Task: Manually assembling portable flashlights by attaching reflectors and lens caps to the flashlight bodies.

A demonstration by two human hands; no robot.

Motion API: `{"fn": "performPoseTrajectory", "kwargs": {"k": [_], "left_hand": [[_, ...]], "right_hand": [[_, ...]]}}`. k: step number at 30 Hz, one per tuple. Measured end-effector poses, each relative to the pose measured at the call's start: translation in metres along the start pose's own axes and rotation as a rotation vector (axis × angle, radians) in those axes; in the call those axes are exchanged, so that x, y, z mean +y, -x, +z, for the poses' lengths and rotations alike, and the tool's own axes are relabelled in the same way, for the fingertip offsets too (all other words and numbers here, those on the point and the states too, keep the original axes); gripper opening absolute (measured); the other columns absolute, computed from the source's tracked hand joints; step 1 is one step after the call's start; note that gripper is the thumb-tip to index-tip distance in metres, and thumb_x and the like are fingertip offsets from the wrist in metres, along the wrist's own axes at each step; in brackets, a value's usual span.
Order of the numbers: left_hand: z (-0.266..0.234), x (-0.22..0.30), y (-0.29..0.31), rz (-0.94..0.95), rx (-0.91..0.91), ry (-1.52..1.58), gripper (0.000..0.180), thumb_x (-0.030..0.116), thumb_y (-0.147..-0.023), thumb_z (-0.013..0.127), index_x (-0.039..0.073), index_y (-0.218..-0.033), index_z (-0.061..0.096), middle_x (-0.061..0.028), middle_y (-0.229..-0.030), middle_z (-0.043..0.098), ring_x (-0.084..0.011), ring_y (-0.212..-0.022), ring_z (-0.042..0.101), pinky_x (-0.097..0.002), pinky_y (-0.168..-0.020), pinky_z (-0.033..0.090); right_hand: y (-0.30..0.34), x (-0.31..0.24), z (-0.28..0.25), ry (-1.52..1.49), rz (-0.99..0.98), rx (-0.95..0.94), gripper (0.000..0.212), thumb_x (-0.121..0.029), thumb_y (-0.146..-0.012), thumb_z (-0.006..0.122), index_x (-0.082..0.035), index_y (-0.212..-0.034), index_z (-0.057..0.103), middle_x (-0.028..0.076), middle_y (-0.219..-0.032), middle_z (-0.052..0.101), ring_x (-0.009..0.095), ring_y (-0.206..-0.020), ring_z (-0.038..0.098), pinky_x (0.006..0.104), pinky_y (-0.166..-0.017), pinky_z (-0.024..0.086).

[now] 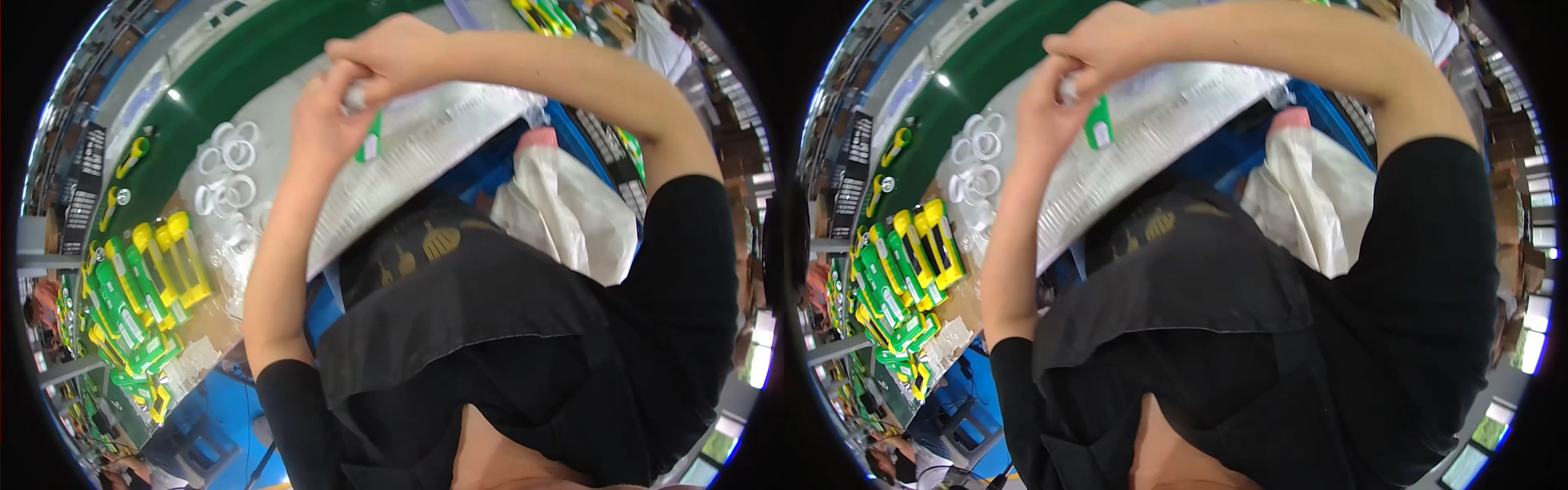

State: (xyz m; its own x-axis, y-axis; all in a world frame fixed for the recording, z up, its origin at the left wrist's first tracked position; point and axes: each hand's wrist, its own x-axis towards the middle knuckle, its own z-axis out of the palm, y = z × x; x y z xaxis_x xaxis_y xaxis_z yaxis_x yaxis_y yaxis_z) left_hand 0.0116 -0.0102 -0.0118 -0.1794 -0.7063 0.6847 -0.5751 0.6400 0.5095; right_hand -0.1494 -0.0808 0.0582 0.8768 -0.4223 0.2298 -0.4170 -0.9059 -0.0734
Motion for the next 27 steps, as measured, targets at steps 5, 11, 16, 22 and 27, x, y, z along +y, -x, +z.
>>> {"fn": "performPoseTrajectory", "kwargs": {"k": [5,11,16,22,27], "left_hand": [[0.004,0.016,0.002,-0.075,-0.028,0.055,0.036,0.006,-0.068,0.075,0.014,-0.099,0.060,-0.0095,-0.080,0.058,-0.0301,-0.074,0.059,-0.0405,-0.063,0.047],[0.013,0.014,0.004,0.028,0.036,-0.025,0.033,0.003,-0.070,0.072,0.014,-0.098,0.060,-0.0090,-0.077,0.058,-0.0293,-0.073,0.058,-0.0404,-0.064,0.047],[0.012,0.012,0.000,0.094,0.060,-0.014,0.031,0.006,-0.070,0.074,0.012,-0.097,0.060,-0.0100,-0.074,0.057,-0.0309,-0.072,0.058,-0.0417,-0.063,0.047],[0.000,0.025,-0.004,0.052,0.021,0.021,0.033,0.003,-0.071,0.070,0.006,-0.101,0.058,-0.0173,-0.091,0.062,-0.0391,-0.087,0.061,-0.0442,-0.073,0.049],[0.007,0.000,0.004,0.028,0.045,0.031,0.034,0.015,-0.076,0.080,0.005,-0.103,0.063,-0.0081,-0.085,0.065,-0.0187,-0.066,0.057,-0.0306,-0.060,0.047]], "right_hand": [[0.011,0.016,-0.005,-0.054,-0.208,0.018,0.035,-0.043,-0.082,0.067,-0.013,-0.092,0.051,0.008,-0.066,0.057,0.032,-0.063,0.061,0.0409,-0.052,0.043],[0.016,0.009,-0.001,0.039,-0.146,0.040,0.039,-0.044,-0.081,0.068,-0.011,-0.090,0.048,0.006,-0.060,0.055,0.031,-0.057,0.058,0.0401,-0.049,0.041],[0.012,0.001,-0.016,-0.041,-0.062,-0.051,0.047,-0.048,-0.079,0.067,-0.009,-0.099,0.049,0.018,-0.076,0.063,0.040,-0.074,0.064,0.0499,-0.061,0.048],[0.009,-0.010,-0.021,0.045,0.033,-0.063,0.044,-0.045,-0.079,0.066,-0.007,-0.098,0.053,0.019,-0.074,0.065,0.039,-0.074,0.065,0.0485,-0.062,0.049],[0.006,-0.018,-0.014,0.059,0.089,-0.030,0.045,-0.046,-0.078,0.065,-0.007,-0.097,0.054,0.019,-0.076,0.066,0.040,-0.075,0.065,0.0488,-0.063,0.050]]}}
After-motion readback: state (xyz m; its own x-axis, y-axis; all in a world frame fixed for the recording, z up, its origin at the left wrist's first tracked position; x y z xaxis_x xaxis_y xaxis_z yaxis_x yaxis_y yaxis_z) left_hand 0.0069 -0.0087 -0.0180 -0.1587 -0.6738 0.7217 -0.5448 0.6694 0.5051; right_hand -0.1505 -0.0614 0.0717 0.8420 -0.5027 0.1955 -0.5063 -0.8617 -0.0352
